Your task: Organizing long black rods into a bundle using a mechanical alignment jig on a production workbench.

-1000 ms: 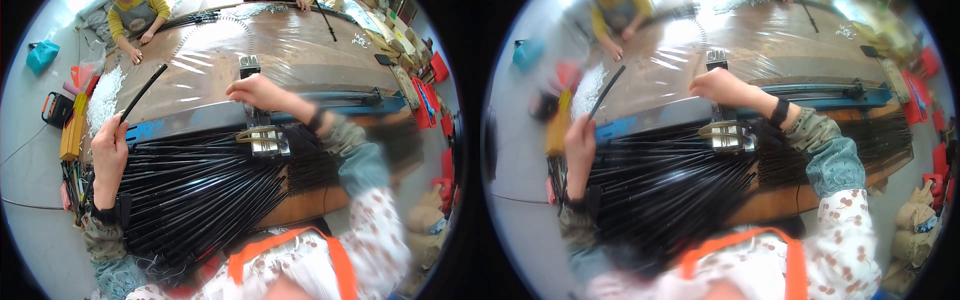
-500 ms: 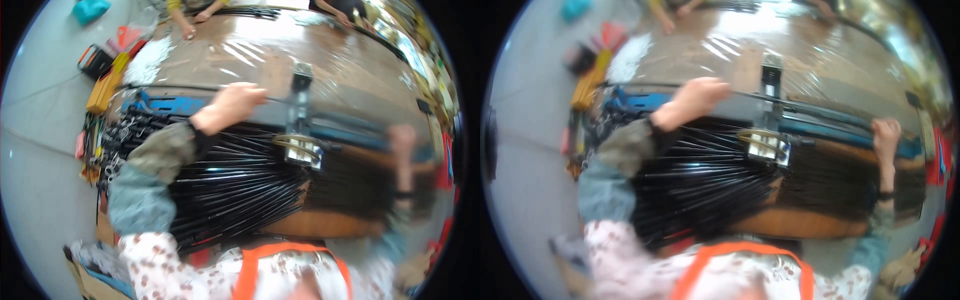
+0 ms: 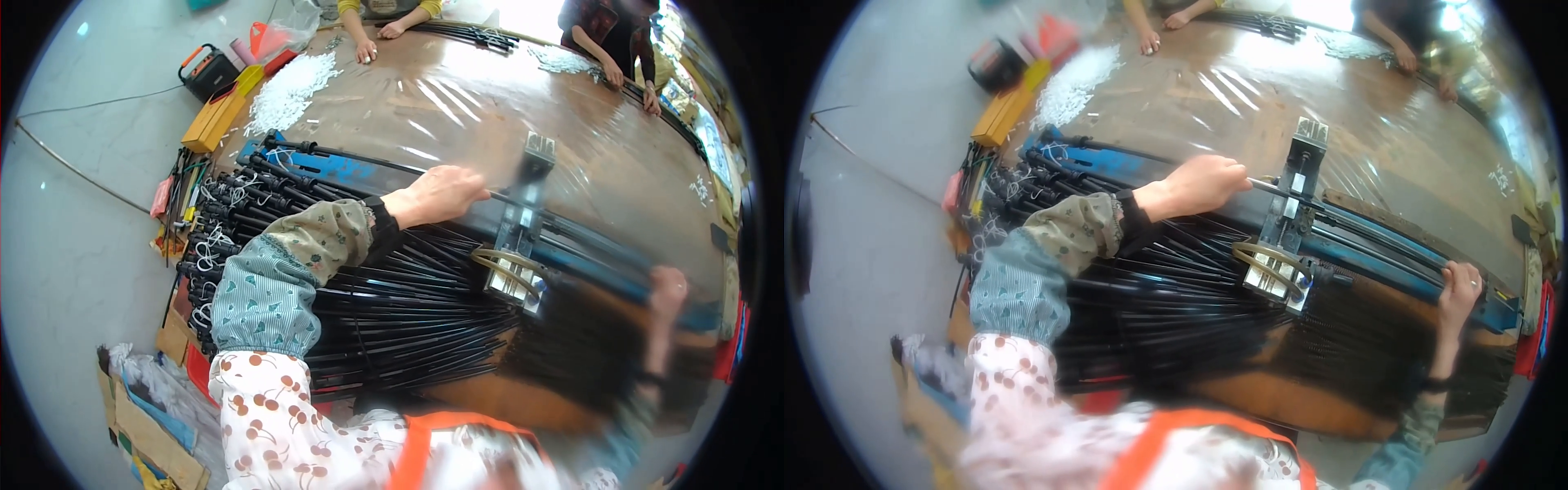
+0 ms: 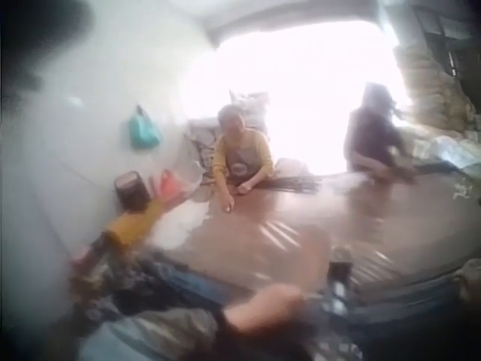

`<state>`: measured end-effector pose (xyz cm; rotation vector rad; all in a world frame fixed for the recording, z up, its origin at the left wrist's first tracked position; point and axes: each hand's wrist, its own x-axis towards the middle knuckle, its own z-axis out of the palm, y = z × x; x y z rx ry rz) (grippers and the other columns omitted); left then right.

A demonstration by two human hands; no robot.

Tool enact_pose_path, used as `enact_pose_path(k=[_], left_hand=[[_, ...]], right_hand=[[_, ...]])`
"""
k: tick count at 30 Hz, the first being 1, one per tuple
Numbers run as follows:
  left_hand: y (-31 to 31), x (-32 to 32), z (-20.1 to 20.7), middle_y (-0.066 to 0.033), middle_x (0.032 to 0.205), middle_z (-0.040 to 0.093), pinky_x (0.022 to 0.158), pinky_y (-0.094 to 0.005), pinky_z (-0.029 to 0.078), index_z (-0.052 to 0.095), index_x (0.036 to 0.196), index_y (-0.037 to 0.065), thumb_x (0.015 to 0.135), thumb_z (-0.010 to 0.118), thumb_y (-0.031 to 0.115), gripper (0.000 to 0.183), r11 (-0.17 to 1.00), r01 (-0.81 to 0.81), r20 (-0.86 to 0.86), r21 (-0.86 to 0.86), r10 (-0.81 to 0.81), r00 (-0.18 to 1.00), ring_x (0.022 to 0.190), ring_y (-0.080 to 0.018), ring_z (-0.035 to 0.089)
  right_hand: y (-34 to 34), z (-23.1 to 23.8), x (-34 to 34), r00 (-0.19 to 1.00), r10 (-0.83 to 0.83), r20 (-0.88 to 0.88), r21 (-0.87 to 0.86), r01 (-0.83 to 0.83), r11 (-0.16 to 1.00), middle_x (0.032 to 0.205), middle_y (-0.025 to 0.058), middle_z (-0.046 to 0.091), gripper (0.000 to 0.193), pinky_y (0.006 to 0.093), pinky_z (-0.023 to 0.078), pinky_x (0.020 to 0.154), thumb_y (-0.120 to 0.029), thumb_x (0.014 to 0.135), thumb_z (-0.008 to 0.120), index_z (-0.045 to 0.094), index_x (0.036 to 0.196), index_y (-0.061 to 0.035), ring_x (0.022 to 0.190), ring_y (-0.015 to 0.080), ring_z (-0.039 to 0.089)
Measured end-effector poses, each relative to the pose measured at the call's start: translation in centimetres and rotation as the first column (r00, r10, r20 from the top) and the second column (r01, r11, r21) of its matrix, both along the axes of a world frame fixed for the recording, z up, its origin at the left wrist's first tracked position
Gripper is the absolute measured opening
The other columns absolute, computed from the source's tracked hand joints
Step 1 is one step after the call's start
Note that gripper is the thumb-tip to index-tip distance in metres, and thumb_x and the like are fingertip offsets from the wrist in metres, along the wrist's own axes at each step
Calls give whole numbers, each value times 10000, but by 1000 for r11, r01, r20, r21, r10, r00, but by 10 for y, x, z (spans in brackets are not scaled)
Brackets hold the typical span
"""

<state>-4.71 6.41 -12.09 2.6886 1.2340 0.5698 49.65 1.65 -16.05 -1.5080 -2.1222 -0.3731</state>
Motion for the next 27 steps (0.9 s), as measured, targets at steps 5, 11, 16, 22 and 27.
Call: enact_pose_path(k=[5, 11, 16, 22, 27], left_hand=[[3, 6, -8, -189, 796, 627, 665, -510, 493, 575, 840, 73, 938, 555, 157, 131, 1000, -22, -41, -3, 22, 999, 782, -429, 620], [-2, 15, 8, -191, 756, 658, 648, -517, 506, 593, 878, 81, 974, 568, 279, 221, 985, -171, -132, -20, 167, 977, 769, -421, 654], [-4, 22, 10, -197, 758, 653, 650, -519, 497, 585, 882, 85, 978, 561, 279, 218, 989, -144, -130, -42, 138, 982, 770, -429, 647], [-2, 14, 1, -198, 765, 651, 642, -510, 492, 565, 873, 80, 973, 571, 258, 204, 986, -163, -130, -31, 158, 979, 785, -420, 646], [7, 21, -5, -135, 732, 621, 584, -457, 488, 517, 841, 84, 956, 608, 234, 210, 979, -15, -76, 201, 30, 997, 704, -358, 644]], right_hand=[[-32, 35, -115, 991, 107, 85, 201, -122, 972, 1109, 92, 712, 300, 415, 371, 1056, -10, 860, 662, 700, 1154, -57, 1175, 293, 599], [-61, 21, -146, 970, 227, -84, 63, -222, 973, 986, 26, 725, 287, 374, 392, 853, -137, 827, 749, 712, 1105, -77, 1010, 238, 619], [-64, 15, -166, 952, 265, -153, 23, -264, 964, 955, 19, 719, 314, 363, 389, 829, -153, 807, 767, 711, 1107, -81, 952, 232, 618], [-60, 2, -188, 822, 367, -436, -215, -491, 844, 907, 134, 648, 265, 417, 468, 736, 28, 796, 704, 656, 1051, -20, 879, 309, 622], [-37, -5, -184, 771, 269, -577, -295, -504, 812, 892, 169, 625, 199, 389, 514, 761, -35, 853, 658, 629, 1043, 15, 820, 348, 619]])
